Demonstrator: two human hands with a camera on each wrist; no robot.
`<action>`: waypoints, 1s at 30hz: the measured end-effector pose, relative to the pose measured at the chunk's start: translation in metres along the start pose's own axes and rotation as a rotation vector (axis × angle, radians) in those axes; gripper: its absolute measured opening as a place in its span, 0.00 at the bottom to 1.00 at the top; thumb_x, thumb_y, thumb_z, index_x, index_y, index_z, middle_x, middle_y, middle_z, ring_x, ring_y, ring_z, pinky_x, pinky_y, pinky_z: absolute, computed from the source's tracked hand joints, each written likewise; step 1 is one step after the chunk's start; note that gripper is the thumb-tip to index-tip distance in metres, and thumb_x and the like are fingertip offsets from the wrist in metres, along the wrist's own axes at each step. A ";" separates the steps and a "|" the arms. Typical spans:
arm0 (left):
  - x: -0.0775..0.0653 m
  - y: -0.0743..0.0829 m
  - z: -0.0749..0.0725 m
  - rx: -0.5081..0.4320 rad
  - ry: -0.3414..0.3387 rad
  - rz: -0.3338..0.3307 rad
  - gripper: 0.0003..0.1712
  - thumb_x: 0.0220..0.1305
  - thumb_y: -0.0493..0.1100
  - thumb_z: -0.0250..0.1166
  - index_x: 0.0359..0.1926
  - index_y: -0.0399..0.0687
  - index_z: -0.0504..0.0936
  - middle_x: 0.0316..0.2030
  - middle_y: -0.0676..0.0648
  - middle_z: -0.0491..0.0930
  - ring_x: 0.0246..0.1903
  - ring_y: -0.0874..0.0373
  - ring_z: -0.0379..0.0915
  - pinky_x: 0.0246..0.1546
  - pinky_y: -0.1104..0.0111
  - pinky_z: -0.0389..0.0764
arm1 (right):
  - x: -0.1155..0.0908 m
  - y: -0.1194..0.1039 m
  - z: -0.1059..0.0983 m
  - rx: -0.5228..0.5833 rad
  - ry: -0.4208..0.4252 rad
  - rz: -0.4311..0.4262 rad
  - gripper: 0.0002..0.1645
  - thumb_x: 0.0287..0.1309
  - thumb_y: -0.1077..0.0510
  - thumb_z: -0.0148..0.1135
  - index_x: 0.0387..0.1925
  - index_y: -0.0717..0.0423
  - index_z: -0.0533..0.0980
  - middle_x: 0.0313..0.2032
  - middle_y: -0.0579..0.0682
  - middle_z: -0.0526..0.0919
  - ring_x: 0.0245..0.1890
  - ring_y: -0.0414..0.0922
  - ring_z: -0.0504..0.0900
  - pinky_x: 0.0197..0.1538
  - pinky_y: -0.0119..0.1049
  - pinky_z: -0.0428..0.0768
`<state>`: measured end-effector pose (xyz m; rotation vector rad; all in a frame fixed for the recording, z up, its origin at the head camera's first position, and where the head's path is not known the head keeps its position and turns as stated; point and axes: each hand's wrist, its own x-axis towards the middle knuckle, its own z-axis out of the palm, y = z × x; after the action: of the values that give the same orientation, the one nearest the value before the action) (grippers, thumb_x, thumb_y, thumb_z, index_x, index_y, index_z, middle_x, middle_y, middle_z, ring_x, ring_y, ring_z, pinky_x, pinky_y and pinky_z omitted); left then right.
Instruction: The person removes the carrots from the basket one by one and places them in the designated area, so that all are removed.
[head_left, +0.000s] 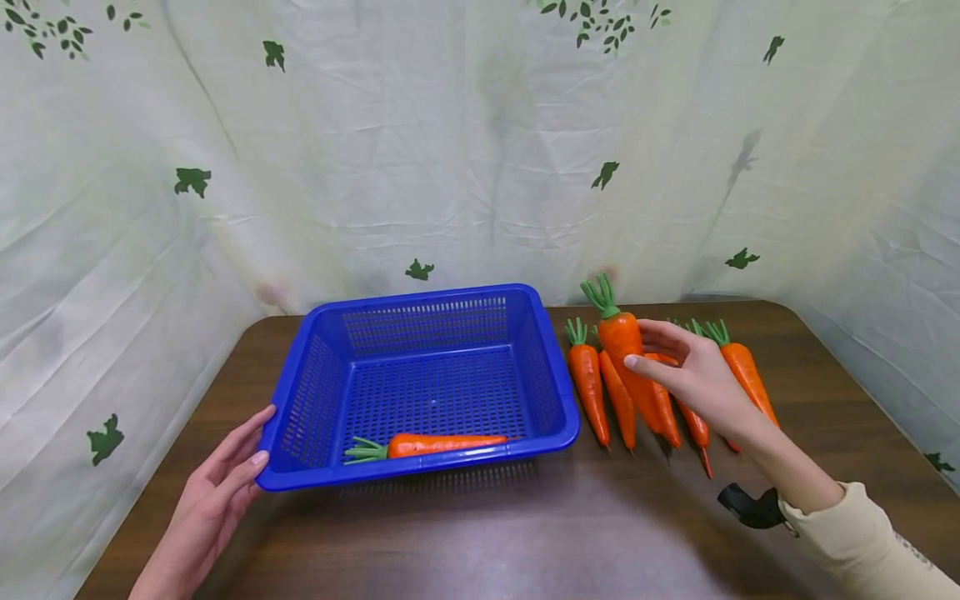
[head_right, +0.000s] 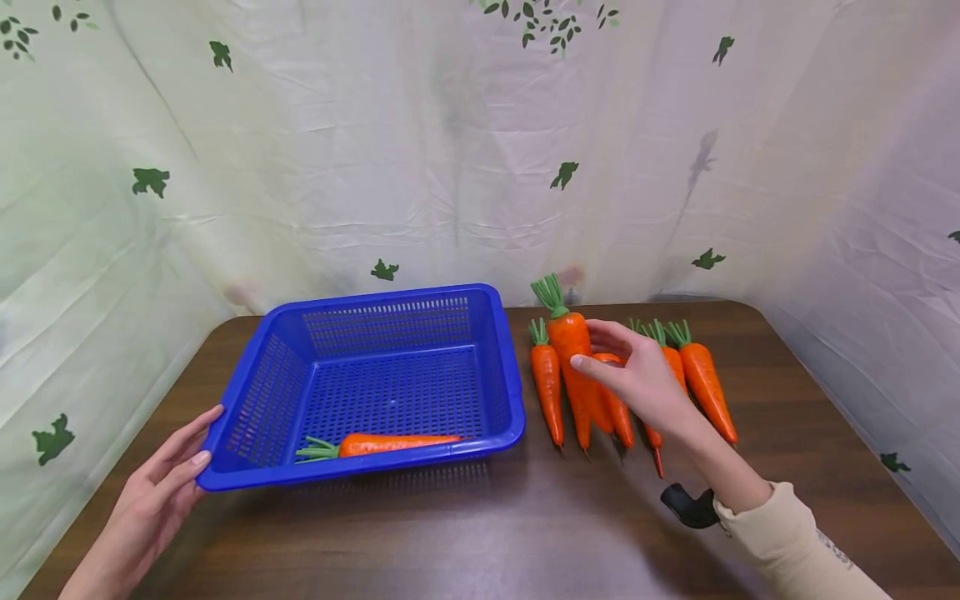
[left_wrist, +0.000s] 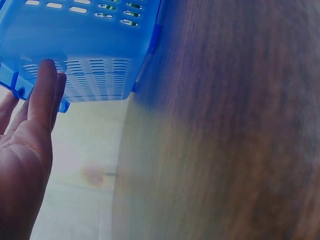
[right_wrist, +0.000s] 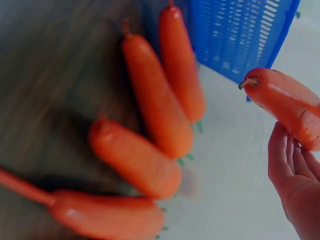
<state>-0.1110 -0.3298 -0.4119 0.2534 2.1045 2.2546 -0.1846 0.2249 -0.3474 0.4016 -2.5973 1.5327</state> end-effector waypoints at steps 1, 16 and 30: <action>0.000 0.000 0.000 -0.002 -0.001 0.002 0.30 0.77 0.35 0.46 0.76 0.50 0.56 0.66 0.55 0.64 0.58 0.63 0.73 0.49 0.67 0.79 | -0.002 0.002 -0.002 -0.016 -0.001 0.004 0.35 0.63 0.48 0.66 0.68 0.55 0.68 0.57 0.54 0.78 0.57 0.50 0.77 0.49 0.26 0.77; 0.001 -0.001 -0.002 0.010 0.014 -0.038 0.30 0.78 0.37 0.47 0.77 0.52 0.55 0.67 0.52 0.61 0.57 0.65 0.73 0.49 0.67 0.79 | -0.020 0.024 -0.033 -0.144 0.026 0.030 0.35 0.64 0.49 0.65 0.68 0.58 0.68 0.56 0.58 0.78 0.49 0.31 0.78 0.46 0.21 0.76; 0.002 -0.001 -0.004 0.028 0.037 -0.073 0.30 0.78 0.39 0.48 0.77 0.54 0.55 0.68 0.50 0.57 0.56 0.66 0.73 0.49 0.68 0.80 | -0.026 0.033 -0.071 -0.243 0.061 0.077 0.36 0.64 0.49 0.65 0.67 0.59 0.67 0.58 0.61 0.77 0.46 0.28 0.78 0.43 0.18 0.74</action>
<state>-0.1136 -0.3329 -0.4133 0.1350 2.1273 2.2071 -0.1720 0.3063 -0.3466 0.2306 -2.7348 1.2073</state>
